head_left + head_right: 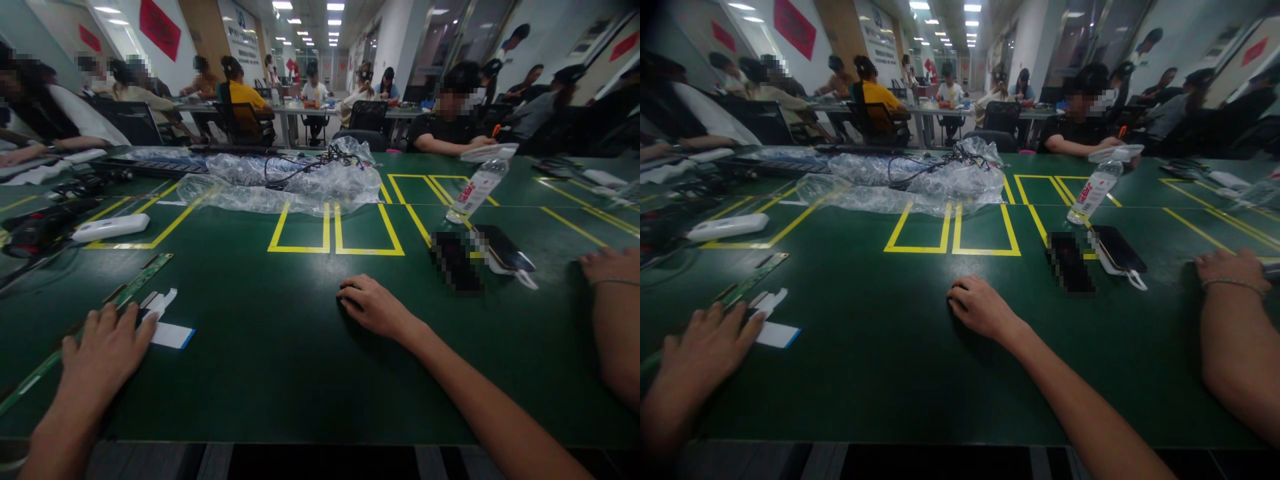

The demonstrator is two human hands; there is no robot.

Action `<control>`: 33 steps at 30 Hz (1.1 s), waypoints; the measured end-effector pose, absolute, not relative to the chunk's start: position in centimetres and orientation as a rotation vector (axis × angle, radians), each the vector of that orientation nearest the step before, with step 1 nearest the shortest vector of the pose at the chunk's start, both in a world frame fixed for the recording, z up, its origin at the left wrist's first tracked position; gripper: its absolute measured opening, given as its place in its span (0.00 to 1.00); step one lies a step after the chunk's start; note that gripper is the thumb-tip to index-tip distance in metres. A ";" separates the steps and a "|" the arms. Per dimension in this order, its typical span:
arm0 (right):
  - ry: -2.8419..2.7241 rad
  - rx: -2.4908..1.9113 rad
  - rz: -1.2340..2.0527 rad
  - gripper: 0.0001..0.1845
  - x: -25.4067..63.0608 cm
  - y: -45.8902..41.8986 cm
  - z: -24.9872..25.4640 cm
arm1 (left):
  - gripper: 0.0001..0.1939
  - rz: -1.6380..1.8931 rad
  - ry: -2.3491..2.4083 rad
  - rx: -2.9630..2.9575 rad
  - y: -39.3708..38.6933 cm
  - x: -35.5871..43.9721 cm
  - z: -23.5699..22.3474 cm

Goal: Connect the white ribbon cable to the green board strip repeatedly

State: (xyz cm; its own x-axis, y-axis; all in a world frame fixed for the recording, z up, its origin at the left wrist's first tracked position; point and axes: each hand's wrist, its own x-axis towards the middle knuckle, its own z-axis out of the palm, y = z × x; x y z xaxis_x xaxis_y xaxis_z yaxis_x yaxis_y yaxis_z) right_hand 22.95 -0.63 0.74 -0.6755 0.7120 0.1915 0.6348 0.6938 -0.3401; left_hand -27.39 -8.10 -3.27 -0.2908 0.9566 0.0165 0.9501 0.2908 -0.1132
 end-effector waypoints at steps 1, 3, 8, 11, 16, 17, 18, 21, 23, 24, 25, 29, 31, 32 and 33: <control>-2.597 -1.064 0.355 0.13 23.0 -0.6 0.8 | 0.39 0.150 -2.457 -1.834 -7.8 -27.1 -3.2; -2.592 -1.064 0.359 0.13 23.0 -0.7 0.8 | 0.36 0.198 -2.418 -1.931 -7.1 -26.0 -3.1; -2.582 -1.050 0.349 0.13 23.0 -0.6 0.5 | 0.30 0.133 -2.083 -2.279 -5.3 -18.6 -2.9; -2.582 -1.054 0.338 0.13 22.9 -0.5 0.2 | 0.28 0.101 -1.845 -2.449 -4.2 -12.2 -2.5; -2.567 -1.119 0.316 0.19 22.6 -0.5 -0.2 | 0.28 0.080 -1.582 -2.632 -2.3 -4.2 -1.8; -2.566 -1.137 0.306 0.21 22.6 -0.5 -0.2 | 0.28 0.072 -1.552 -2.647 -2.0 -3.1 -1.8; -2.569 -1.154 0.294 0.22 22.6 -0.5 -0.2 | 0.28 0.061 -1.526 -2.657 -1.7 -2.2 -1.7; -2.583 -1.190 0.270 0.21 22.5 -0.6 -0.2 | 0.27 0.007 -1.471 -2.662 -1.2 -0.4 -1.7; -2.590 -1.194 0.271 0.20 22.4 -0.7 -0.2 | 0.26 -0.038 -1.458 -2.654 -1.1 0.0 -1.9; -2.592 -1.192 0.272 0.20 22.4 -0.7 -0.1 | 0.26 -0.059 -1.453 -2.653 -1.1 0.0 -2.0; -2.594 -1.191 0.274 0.20 22.4 -0.7 -0.1 | 0.25 -0.077 -1.447 -2.657 -1.1 -0.1 -2.1; -2.597 -1.200 0.268 0.20 22.3 -0.9 0.1 | 0.26 -0.100 -1.462 -2.669 -1.2 -0.6 -2.0; -2.599 -1.202 0.259 0.20 22.3 -0.9 0.1 | 0.25 -0.095 -1.481 -2.664 -1.4 -0.7 -1.8; -2.601 -1.200 0.256 0.21 22.3 -0.9 0.0 | 0.25 -0.092 -1.492 -2.659 -1.5 -0.7 -1.7; -2.602 -1.195 0.257 0.21 22.3 -0.9 0.0 | 0.25 -0.089 -1.502 -2.657 -1.7 -0.8 -1.6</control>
State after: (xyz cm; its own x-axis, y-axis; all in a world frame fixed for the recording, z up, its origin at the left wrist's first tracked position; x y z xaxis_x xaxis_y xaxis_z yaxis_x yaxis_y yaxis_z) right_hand 22.31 -0.92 0.01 -0.6253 0.7626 0.1657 0.7155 0.6450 -0.2684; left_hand -0.76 -1.65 -1.65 0.5153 0.8518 0.0941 0.8570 -0.5132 -0.0479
